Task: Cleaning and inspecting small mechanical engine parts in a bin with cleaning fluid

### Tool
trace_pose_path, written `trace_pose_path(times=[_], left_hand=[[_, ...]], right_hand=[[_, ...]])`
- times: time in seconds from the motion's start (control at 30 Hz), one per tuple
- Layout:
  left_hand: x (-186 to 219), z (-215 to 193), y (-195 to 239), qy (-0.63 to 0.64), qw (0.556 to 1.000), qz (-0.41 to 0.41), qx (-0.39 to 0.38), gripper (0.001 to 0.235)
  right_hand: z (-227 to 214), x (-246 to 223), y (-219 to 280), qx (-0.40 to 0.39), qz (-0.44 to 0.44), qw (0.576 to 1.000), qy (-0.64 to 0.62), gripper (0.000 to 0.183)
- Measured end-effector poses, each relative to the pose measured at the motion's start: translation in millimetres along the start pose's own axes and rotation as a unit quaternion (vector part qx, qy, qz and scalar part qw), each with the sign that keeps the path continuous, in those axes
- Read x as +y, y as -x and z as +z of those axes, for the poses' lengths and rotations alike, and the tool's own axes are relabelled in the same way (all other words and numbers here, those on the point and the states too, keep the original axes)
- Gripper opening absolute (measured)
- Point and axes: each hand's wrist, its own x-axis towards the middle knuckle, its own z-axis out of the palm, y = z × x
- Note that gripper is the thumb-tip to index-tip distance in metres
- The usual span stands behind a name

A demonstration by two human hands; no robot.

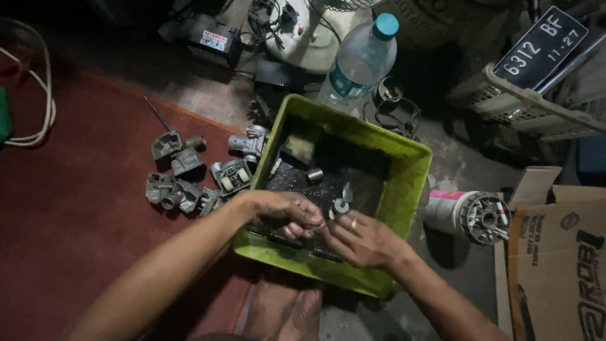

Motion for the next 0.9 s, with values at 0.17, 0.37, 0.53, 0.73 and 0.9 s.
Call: trace_pose_path(times=[0.17, 0.37, 0.53, 0.73, 0.9], left_hand=[[-9, -16, -14, -0.260, 0.946, 0.164, 0.103, 0.029], [-35, -20, -10, -0.613, 0.704, 0.282, 0.221, 0.035], [-45, -27, -25, -0.664, 0.561, 0.443, 0.221, 0.033], [-50, -31, -28, -0.493, 0.726, 0.361, 0.316, 0.036], [-34, -12, -28, -0.237, 0.868, 0.342, 0.270, 0.039]], right_hand=[[28, -15, -5, 0.134, 0.318, 0.910, -0.232, 0.026], [77, -43, 2, 0.216, 0.650, 0.368, -0.629, 0.009], [64, -40, -4, 0.287, 0.616, 0.125, -0.723, 0.007], [36, -23, 33, 0.465, 0.584, 0.178, -0.641, 0.024], [35, -38, 52, 0.464, 0.594, 0.168, -0.635, 0.021]])
